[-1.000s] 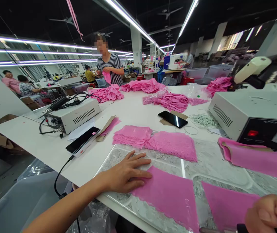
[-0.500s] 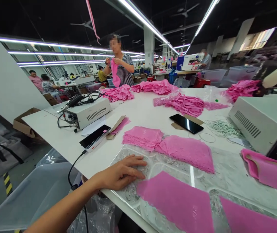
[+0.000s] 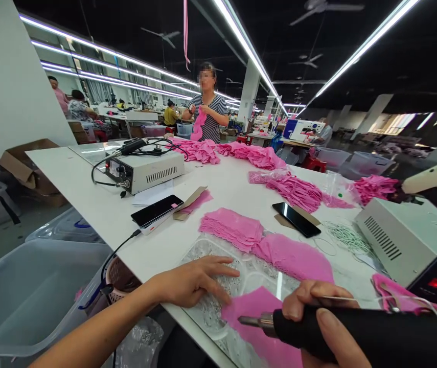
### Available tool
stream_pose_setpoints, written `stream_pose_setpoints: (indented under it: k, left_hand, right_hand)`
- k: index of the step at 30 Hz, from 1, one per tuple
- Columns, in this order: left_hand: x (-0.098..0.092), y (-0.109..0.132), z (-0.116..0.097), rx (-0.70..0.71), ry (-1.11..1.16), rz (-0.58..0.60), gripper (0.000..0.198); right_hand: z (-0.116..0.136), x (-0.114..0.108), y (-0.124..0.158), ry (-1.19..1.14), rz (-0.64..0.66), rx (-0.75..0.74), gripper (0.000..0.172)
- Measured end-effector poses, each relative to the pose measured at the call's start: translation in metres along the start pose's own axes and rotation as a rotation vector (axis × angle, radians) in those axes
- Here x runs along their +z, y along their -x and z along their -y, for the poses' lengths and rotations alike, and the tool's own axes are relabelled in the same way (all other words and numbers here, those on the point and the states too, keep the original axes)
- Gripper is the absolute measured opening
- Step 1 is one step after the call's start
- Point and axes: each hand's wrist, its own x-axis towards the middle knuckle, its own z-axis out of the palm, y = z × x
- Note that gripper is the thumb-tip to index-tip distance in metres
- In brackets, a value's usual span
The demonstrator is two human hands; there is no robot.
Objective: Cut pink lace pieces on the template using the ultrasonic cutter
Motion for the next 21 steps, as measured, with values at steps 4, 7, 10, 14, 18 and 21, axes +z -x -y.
stream_pose_setpoints:
  k: [4,7,10,14,18,21]
  left_hand:
    - [0.0,-0.001,-0.001,0.022,-0.011,0.033,0.063]
    - [-0.002,-0.002,-0.004,0.034,-0.054,0.057,0.061]
    - [-0.003,-0.003,-0.005,0.027,-0.119,0.079,0.061]
    - [-0.003,-0.002,-0.004,0.033,-0.142,0.087,0.061]
    - [-0.002,-0.002,-0.004,0.055,-0.148,0.089,0.057]
    - [-0.002,-0.002,-0.005,0.049,-0.167,0.102,0.057]
  right_hand:
    - [-0.007,0.028,0.002,0.001,0.004,0.069,0.016]
    - [-0.005,0.037,0.004,-0.002,-0.002,0.08,0.015]
    - [-0.002,0.036,0.004,0.005,0.007,0.11,0.016]
    - [-0.003,0.028,0.004,-0.009,-0.007,0.092,0.018]
    - [-0.004,0.026,0.006,-0.024,-0.011,0.074,0.021]
    - [-0.003,0.028,0.006,-0.031,0.011,0.064,0.023]
